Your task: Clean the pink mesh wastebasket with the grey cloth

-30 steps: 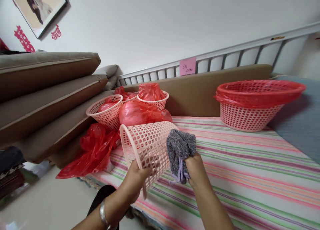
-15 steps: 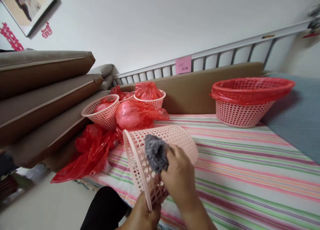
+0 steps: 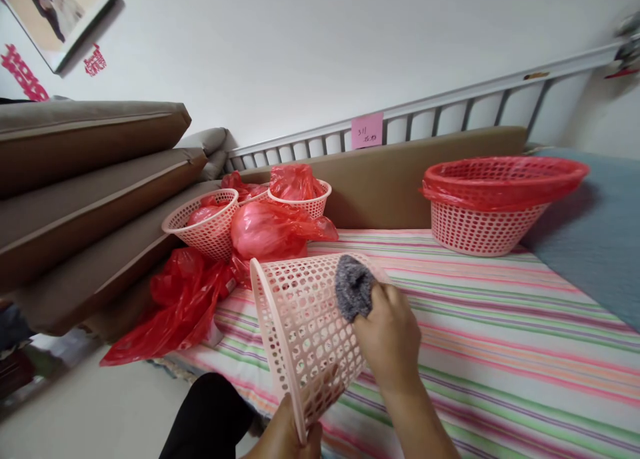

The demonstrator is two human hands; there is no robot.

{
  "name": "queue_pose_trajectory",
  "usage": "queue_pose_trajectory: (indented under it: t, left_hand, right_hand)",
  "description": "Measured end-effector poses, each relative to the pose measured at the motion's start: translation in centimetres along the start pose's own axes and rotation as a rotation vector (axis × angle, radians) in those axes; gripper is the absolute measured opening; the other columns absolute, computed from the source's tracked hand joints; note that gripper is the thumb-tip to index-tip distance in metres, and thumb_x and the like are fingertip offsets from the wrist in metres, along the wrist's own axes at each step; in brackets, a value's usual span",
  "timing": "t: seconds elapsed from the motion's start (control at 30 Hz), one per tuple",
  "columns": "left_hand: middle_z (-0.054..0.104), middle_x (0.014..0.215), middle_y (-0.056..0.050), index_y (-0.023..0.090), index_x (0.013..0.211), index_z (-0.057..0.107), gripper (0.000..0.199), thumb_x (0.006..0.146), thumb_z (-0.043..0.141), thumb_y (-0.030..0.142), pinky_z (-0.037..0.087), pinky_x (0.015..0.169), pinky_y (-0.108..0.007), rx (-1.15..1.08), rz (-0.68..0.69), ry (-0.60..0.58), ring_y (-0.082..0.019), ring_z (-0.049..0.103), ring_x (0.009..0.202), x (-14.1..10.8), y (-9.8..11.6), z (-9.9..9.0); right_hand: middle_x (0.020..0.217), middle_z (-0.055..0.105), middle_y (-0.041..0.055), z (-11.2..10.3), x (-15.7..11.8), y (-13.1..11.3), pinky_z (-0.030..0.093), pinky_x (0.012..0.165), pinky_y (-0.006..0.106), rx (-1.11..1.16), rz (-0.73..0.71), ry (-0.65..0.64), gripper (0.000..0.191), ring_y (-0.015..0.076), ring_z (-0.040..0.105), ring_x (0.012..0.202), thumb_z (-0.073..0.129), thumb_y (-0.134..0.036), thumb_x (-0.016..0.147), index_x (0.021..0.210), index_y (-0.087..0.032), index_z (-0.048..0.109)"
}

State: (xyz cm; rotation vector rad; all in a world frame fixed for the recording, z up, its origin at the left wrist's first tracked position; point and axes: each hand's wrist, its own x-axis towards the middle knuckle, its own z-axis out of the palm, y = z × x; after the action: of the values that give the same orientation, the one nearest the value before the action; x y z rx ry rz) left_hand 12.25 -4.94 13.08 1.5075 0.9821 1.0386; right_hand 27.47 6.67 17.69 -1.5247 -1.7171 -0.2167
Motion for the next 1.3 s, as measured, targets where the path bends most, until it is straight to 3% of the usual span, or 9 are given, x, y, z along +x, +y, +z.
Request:
queue_pose_trajectory:
  t: [0.23, 0.4, 0.57, 0.63, 0.73, 0.8, 1.0, 1.13, 1.3]
  left_hand:
    - [0.035, 0.146, 0.002, 0.027, 0.142, 0.028, 0.095, 0.056, 0.036, -0.012, 0.025, 0.115, -0.04, -0.004, 0.116, -0.055, -0.024, 0.031, 0.135, 0.4, 1.3, -0.6]
    - [0.037, 0.146, 0.002, 0.03, 0.141, 0.031, 0.09, 0.06, 0.041, -0.011, 0.022, 0.115, -0.039, 0.189, 0.038, -0.075, -0.023, 0.033, 0.134, 0.0, 1.5, -1.1]
    - [0.032, 0.149, -0.002, 0.027, 0.143, 0.024, 0.086, 0.069, 0.059, 0.001, 0.024, 0.113, -0.04, 0.1, 0.008, -0.236, -0.024, 0.031, 0.135, -0.6, 3.6, -2.5]
    - [0.039, 0.145, -0.004, 0.026, 0.14, 0.032, 0.084, 0.067, 0.071, 0.014, 0.031, 0.11, -0.04, 0.138, -0.061, -0.264, -0.026, 0.038, 0.132, -1.3, 4.0, -4.2]
    - [0.059, 0.127, -0.005, 0.025, 0.129, 0.049, 0.063, 0.07, 0.072, 0.025, 0.044, 0.1, -0.032, 0.472, -0.221, -0.077, -0.021, 0.056, 0.115, -2.5, 2.8, -8.6]
    - [0.06, 0.126, -0.003, 0.027, 0.129, 0.047, 0.05, 0.081, 0.056, 0.017, 0.046, 0.097, -0.027, 0.927, -0.24, 0.023, -0.016, 0.058, 0.111, -2.8, 1.2, -12.5]
    - [0.061, 0.12, -0.014, 0.01, 0.108, 0.061, 0.035, 0.079, 0.047, -0.003, 0.037, 0.102, -0.048, 1.306, -0.375, 0.07, -0.026, 0.051, 0.118, -1.6, -4.2, -22.3]
    - [0.065, 0.103, -0.005, 0.013, 0.089, 0.063, 0.009, 0.085, 0.056, 0.016, 0.041, 0.096, -0.048, 1.419, -0.44, 0.101, -0.022, 0.057, 0.106, -0.6, -6.3, -25.1]
    - [0.066, 0.09, -0.003, 0.012, 0.079, 0.063, 0.012, 0.084, 0.059, 0.023, 0.045, 0.09, -0.044, 1.36, -0.408, 0.146, -0.019, 0.061, 0.094, 1.2, -5.6, -26.2]
  right_hand:
    - [0.101, 0.058, 0.0081, -0.9, -1.5, -3.8, 0.044, 0.079, 0.035, 0.199, -0.201, 0.036, 0.049, 0.0248, 0.055, 0.093, 0.045, -0.005, 0.059, 0.105, -0.02, 0.054]
    - [0.09, 0.059, 0.0091, 0.4, 0.3, -0.4, 0.042, 0.067, 0.033, 0.011, -0.003, -0.019, 0.023, 0.0252, 0.055, 0.084, 0.046, -0.014, 0.071, 0.092, -0.018, 0.056]
    - [0.086, 0.058, 0.0096, 0.3, 1.9, 2.6, 0.034, 0.052, 0.031, -0.147, 0.221, -0.155, 0.016, 0.0247, 0.055, 0.073, 0.042, -0.029, 0.082, 0.086, -0.02, 0.054]
    - [0.089, 0.058, 0.01, -0.2, 2.1, 2.8, 0.034, 0.052, 0.031, -0.144, 0.258, -0.201, 0.019, 0.0251, 0.056, 0.075, 0.039, -0.035, 0.084, 0.087, -0.021, 0.052]
    - [0.093, 0.058, 0.0096, -0.7, 2.1, 2.1, 0.036, 0.055, 0.031, -0.12, 0.271, -0.245, 0.02, 0.0257, 0.057, 0.079, 0.034, -0.037, 0.085, 0.085, -0.023, 0.048]
    - [0.093, 0.058, 0.0087, -0.9, 2.1, 1.4, 0.036, 0.056, 0.031, -0.101, 0.264, -0.257, 0.016, 0.0252, 0.057, 0.081, 0.035, -0.036, 0.084, 0.084, -0.023, 0.045]
    - [0.093, 0.057, 0.0077, -0.5, 1.6, 0.3, 0.036, 0.059, 0.03, -0.042, 0.219, -0.248, 0.01, 0.0251, 0.057, 0.087, 0.037, -0.032, 0.081, 0.083, -0.024, 0.042]
    - [0.09, 0.056, 0.0066, -0.2, 1.6, 0.7, 0.038, 0.06, 0.031, -0.006, 0.24, -0.244, 0.012, 0.0253, 0.056, 0.085, 0.037, -0.035, 0.081, 0.082, -0.024, 0.041]
    - [0.087, 0.056, 0.0065, 0.2, 1.9, 1.0, 0.039, 0.06, 0.031, 0.001, 0.271, -0.257, 0.011, 0.0257, 0.056, 0.081, 0.037, -0.035, 0.077, 0.08, -0.025, 0.041]
